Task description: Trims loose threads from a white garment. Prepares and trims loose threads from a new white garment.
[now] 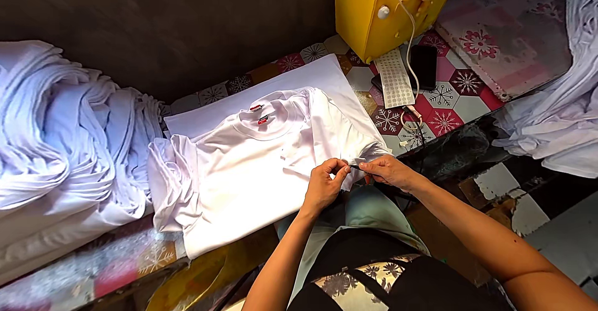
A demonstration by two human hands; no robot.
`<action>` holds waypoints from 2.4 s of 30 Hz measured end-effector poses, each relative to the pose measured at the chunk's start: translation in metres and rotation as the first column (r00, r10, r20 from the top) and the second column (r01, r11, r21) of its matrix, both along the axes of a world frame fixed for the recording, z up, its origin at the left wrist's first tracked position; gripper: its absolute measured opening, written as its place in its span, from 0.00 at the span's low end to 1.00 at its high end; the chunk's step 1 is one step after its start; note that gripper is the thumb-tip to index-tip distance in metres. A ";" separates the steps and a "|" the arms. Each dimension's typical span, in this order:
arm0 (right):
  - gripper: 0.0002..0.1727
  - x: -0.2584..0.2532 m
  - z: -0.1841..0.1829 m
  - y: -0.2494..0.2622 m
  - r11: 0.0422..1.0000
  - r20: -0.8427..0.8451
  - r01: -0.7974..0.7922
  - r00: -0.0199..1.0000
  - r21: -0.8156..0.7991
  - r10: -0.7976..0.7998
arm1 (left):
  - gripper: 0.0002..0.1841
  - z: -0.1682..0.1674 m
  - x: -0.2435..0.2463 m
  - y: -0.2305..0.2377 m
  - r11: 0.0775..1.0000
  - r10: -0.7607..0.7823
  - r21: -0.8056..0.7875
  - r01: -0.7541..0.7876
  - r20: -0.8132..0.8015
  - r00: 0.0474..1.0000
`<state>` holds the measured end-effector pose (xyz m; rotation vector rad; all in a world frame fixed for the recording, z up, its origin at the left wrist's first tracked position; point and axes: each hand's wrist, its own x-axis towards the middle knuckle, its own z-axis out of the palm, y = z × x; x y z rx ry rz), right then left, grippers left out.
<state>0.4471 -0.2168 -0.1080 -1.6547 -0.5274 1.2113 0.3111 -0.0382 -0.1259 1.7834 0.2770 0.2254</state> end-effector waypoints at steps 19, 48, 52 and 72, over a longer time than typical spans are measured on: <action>0.25 0.013 -0.001 -0.015 0.997 -0.174 0.077 0.982 -0.016 -0.078 | 0.11 -0.001 0.033 -0.005 0.974 -0.094 0.207 0.091 0.005 0.996; 0.25 0.011 0.003 -0.019 0.991 0.350 0.010 0.936 -0.132 0.038 | 0.10 -0.001 0.039 -0.008 0.954 -0.100 0.290 0.079 0.059 0.993; 0.22 0.028 0.009 -0.032 0.964 0.244 -0.222 0.937 -0.143 0.252 | 0.11 0.004 0.036 -0.002 0.943 -0.126 0.315 0.107 0.041 0.991; 0.05 -0.010 -0.032 0.005 0.924 -0.377 0.378 0.864 0.049 -0.334 | 0.10 -0.009 0.025 0.006 0.973 -0.140 0.199 0.117 0.108 0.984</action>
